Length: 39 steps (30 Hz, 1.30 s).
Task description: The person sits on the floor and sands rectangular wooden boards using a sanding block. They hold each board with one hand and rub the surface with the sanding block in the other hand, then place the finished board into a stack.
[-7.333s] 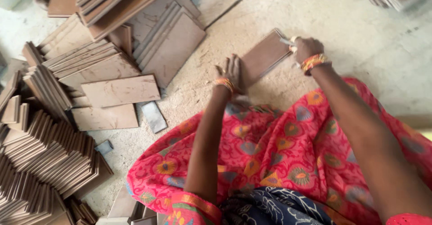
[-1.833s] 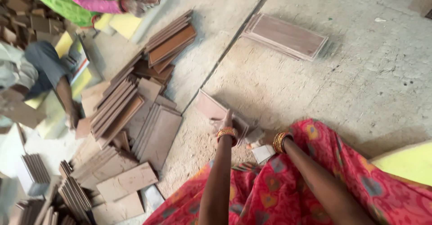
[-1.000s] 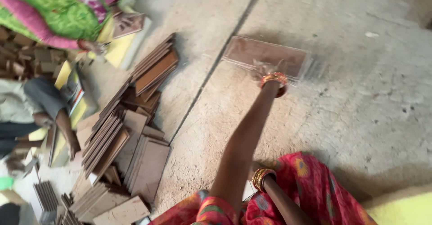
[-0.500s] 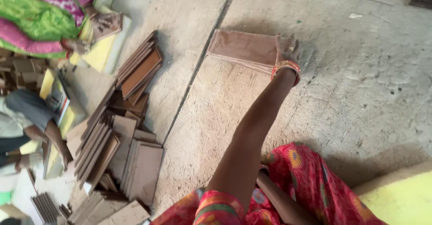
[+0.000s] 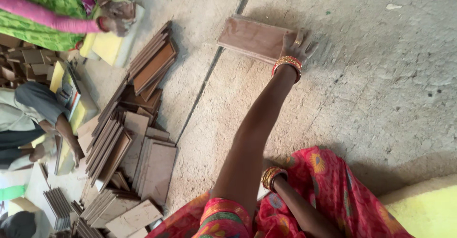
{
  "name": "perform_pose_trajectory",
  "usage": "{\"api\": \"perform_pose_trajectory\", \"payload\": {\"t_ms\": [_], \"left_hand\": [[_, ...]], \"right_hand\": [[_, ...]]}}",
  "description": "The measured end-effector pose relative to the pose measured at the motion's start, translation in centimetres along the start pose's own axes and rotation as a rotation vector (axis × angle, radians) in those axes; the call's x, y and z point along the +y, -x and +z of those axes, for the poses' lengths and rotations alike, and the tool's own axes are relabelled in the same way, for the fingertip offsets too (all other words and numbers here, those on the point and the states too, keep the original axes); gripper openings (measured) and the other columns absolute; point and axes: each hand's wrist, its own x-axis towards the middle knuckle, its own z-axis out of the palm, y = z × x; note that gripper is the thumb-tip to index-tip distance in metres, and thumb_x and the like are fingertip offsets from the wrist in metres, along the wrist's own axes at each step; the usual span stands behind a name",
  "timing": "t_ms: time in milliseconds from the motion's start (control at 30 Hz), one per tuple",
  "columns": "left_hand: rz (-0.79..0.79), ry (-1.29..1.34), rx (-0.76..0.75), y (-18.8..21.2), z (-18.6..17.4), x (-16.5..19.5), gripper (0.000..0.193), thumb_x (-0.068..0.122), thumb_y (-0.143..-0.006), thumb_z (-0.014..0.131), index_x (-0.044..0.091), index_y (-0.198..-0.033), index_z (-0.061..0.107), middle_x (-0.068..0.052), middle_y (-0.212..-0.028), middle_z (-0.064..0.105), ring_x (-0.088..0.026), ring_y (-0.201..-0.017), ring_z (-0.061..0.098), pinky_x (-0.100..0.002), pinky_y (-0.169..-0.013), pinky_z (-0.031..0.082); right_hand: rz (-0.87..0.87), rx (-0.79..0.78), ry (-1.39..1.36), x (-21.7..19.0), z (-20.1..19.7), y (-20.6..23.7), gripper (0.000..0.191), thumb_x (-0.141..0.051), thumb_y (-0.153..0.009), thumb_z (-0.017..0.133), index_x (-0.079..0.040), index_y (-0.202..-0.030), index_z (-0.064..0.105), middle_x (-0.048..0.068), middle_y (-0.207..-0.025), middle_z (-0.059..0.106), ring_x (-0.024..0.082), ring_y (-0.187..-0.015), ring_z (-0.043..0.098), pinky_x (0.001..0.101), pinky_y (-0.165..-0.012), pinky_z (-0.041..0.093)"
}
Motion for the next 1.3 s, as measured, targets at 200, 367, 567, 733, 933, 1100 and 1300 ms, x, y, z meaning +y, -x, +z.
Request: {"api": "perform_pose_trajectory", "payload": {"t_ms": [200, 367, 567, 733, 933, 1100, 1300], "left_hand": [[-0.021, 0.296, 0.119, 12.9, -1.0, 3.2, 0.071, 0.029, -0.087, 0.069, 0.024, -0.154, 0.045, -0.010, -0.168, 0.023, -0.033, -0.155, 0.023, -0.063, -0.126, 0.028], [-0.381, 0.275, -0.061, 33.0, 1.5, -0.8, 0.071, 0.017, -0.081, 0.069, 0.015, -0.150, 0.050, -0.015, -0.160, 0.039, -0.036, -0.148, 0.037, -0.055, -0.123, 0.030], [-1.456, 0.290, -0.368, 60.2, 1.4, -5.0, 0.062, 0.031, -0.092, 0.069, 0.013, -0.149, 0.051, -0.019, -0.153, 0.047, -0.039, -0.144, 0.044, -0.050, -0.117, 0.038], [-1.678, 0.270, -0.317, 73.8, -0.1, -5.8, 0.085, 0.021, -0.083, 0.069, 0.008, -0.156, 0.028, -0.024, -0.163, 0.027, -0.043, -0.150, 0.022, -0.052, -0.119, 0.026], [-1.585, 0.291, -0.295, 82.5, 2.2, -7.9, 0.089, 0.023, -0.090, 0.063, 0.003, -0.161, 0.015, -0.020, -0.165, 0.023, -0.041, -0.154, 0.015, -0.053, -0.123, 0.017], [-1.567, 0.178, -0.067, 88.1, 5.0, -10.2, 0.062, 0.018, -0.104, 0.051, 0.009, -0.161, 0.031, -0.017, -0.158, 0.038, -0.038, -0.149, 0.031, -0.055, -0.126, 0.021], [-1.401, 0.274, -0.135, 88.7, 5.1, -13.1, 0.036, 0.020, -0.089, 0.058, 0.018, -0.124, 0.065, -0.006, -0.133, 0.058, -0.030, -0.122, 0.059, -0.049, -0.104, 0.045]], "right_hand": [[-0.021, 0.067, 0.010, -0.5, 1.4, 1.1, 0.055, -0.040, -0.066, 0.083, -0.010, -0.112, 0.078, 0.021, -0.109, 0.078, 0.032, -0.100, 0.076, 0.0425, -0.091, 0.060], [-0.018, 0.068, 0.136, -1.1, 4.1, 2.9, 0.082, -0.056, -0.057, 0.088, -0.007, -0.121, 0.070, 0.022, -0.112, 0.075, 0.035, -0.104, 0.074, 0.0453, -0.093, 0.057], [0.035, 0.050, 0.235, -1.8, 7.8, 5.0, 0.092, -0.067, -0.059, 0.081, 0.000, -0.122, 0.073, 0.029, -0.117, 0.074, 0.043, -0.109, 0.072, 0.0490, -0.096, 0.057], [0.094, 0.127, 0.473, -4.2, 11.6, 5.9, 0.081, -0.058, -0.073, 0.079, 0.004, -0.124, 0.072, 0.033, -0.119, 0.071, 0.047, -0.111, 0.069, 0.0502, -0.097, 0.055], [-0.036, 0.289, 0.446, -7.5, 18.3, 7.1, 0.071, -0.045, -0.073, 0.081, -0.003, -0.128, 0.066, 0.026, -0.113, 0.074, 0.042, -0.105, 0.072, 0.0498, -0.091, 0.056], [-0.168, 0.234, -0.002, -10.0, 22.9, 7.9, 0.051, -0.025, -0.074, 0.079, -0.004, -0.119, 0.068, 0.015, -0.105, 0.078, 0.030, -0.092, 0.077, 0.0415, -0.077, 0.062], [-0.166, 0.352, 0.215, -11.3, 22.2, 6.9, 0.041, -0.019, -0.081, 0.078, 0.002, -0.115, 0.069, 0.018, -0.096, 0.079, 0.028, -0.080, 0.078, 0.0414, -0.070, 0.064]]}}
